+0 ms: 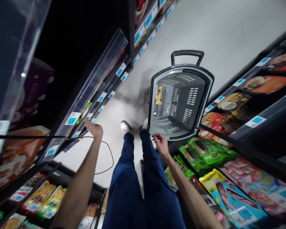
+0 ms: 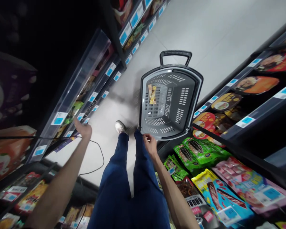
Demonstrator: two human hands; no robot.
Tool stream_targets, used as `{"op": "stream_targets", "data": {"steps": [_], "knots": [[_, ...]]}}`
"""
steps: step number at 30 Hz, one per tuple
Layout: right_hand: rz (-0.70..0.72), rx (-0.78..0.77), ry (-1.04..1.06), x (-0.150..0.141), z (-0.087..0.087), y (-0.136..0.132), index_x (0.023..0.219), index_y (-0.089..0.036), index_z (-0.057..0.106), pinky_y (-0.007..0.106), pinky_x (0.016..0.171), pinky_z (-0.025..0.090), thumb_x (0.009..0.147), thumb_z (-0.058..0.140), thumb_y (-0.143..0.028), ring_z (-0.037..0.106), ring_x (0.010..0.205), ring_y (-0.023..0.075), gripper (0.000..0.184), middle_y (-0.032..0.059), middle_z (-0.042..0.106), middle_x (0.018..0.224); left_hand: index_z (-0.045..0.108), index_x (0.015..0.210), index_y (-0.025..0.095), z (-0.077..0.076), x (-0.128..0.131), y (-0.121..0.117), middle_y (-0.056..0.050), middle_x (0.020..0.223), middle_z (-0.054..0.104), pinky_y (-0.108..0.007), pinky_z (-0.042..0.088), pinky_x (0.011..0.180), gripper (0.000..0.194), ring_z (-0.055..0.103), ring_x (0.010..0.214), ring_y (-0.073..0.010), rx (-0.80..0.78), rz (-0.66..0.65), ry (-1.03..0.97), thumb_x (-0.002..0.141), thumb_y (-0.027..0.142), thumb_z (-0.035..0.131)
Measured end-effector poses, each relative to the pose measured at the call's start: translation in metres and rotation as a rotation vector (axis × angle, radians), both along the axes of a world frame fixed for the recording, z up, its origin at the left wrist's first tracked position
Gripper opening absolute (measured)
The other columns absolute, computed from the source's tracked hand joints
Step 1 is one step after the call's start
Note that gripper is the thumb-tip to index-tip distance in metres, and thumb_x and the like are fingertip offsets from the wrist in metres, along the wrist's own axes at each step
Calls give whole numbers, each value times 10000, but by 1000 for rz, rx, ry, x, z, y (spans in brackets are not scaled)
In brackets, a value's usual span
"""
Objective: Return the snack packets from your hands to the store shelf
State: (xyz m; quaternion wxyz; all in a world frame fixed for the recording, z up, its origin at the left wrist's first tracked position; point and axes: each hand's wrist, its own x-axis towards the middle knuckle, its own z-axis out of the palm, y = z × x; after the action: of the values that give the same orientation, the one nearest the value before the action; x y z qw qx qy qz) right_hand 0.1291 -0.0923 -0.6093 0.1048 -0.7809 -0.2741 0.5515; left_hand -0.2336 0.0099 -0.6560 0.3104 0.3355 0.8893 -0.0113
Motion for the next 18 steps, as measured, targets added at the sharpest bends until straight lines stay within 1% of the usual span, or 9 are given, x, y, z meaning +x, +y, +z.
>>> {"op": "stream_targets", "data": {"steps": [2, 4, 6, 8, 9, 11, 13, 15, 18], "knots": [[2, 18, -53, 8, -10, 10, 944, -158, 661, 371, 733, 537, 821, 549, -567, 681, 818, 254, 441, 133, 722, 960, 151, 1557, 5, 11, 48, -38, -222, 1639, 174, -408, 158, 1260, 739, 136, 1539, -245, -41, -93, -151, 855, -15, 381], [14, 28, -117, 21, -25, 22, 947, -153, 652, 379, 759, 535, 811, 539, -549, 673, 841, 258, 433, 149, 715, 992, 372, 1503, 62, 26, 94, -82, -180, 1570, 382, -349, 298, 1214, 625, 339, 1474, -223, -157, -219, -405, 881, 67, 435], [37, 27, -182, 37, -44, 35, 979, -143, 639, 393, 804, 529, 806, 527, -498, 668, 857, 260, 411, 161, 708, 1015, 629, 1301, 143, 47, 133, -126, -121, 1327, 652, -313, 466, 1088, 463, 605, 1249, -228, -329, -353, -680, 844, 137, 553], [64, 15, -243, 55, -68, 51, 1034, -128, 620, 414, 870, 515, 800, 523, -436, 665, 873, 263, 399, 169, 702, 1034, 739, 1105, 200, 76, 159, -161, -82, 1144, 743, -350, 531, 1010, 348, 689, 1099, -264, -483, -462, -852, 769, 178, 650], [78, 7, -274, 63, -81, 60, 1067, -119, 607, 424, 897, 506, 797, 529, -412, 662, 889, 267, 406, 177, 696, 1052, 748, 1089, 188, 91, 167, -175, -103, 1138, 742, -409, 514, 1037, 346, 678, 1119, -300, -537, -504, -873, 758, 179, 649], [105, -7, -335, 78, -109, 80, 1137, -95, 575, 444, 936, 493, 792, 556, -384, 648, 959, 287, 450, 203, 671, 1112, 715, 1196, 120, 118, 177, -192, -191, 1292, 657, -568, 310, 1181, 418, 527, 1320, -383, -589, -569, -826, 804, 172, 580], [137, -7, -390, 90, -141, 102, 1198, -62, 538, 464, 995, 461, 791, 592, -371, 608, 1082, 318, 514, 238, 630, 1184, 644, 1329, 111, 134, 179, -200, -205, 1438, 540, -590, 156, 1234, 512, 372, 1439, -382, -618, -700, -769, 840, 168, 505], [174, 4, -437, 100, -179, 123, 1248, -21, 500, 469, 1070, 401, 794, 626, -357, 546, 1196, 337, 579, 270, 576, 1260, 579, 1420, 214, 133, 181, -204, -141, 1458, 540, -543, 176, 1253, 544, 413, 1427, -318, -635, -748, -801, 897, 211, 428], [296, 5, -516, 112, -247, 151, 1305, 37, 446, 457, 1111, 351, 824, 656, -346, 492, 1258, 346, 649, 290, 526, 1310, 503, 1450, 432, 101, 188, -216, -90, 1318, 651, -504, 406, 1149, 570, 579, 1278, -277, -662, -719, -847, 919, 272, 372]]}}
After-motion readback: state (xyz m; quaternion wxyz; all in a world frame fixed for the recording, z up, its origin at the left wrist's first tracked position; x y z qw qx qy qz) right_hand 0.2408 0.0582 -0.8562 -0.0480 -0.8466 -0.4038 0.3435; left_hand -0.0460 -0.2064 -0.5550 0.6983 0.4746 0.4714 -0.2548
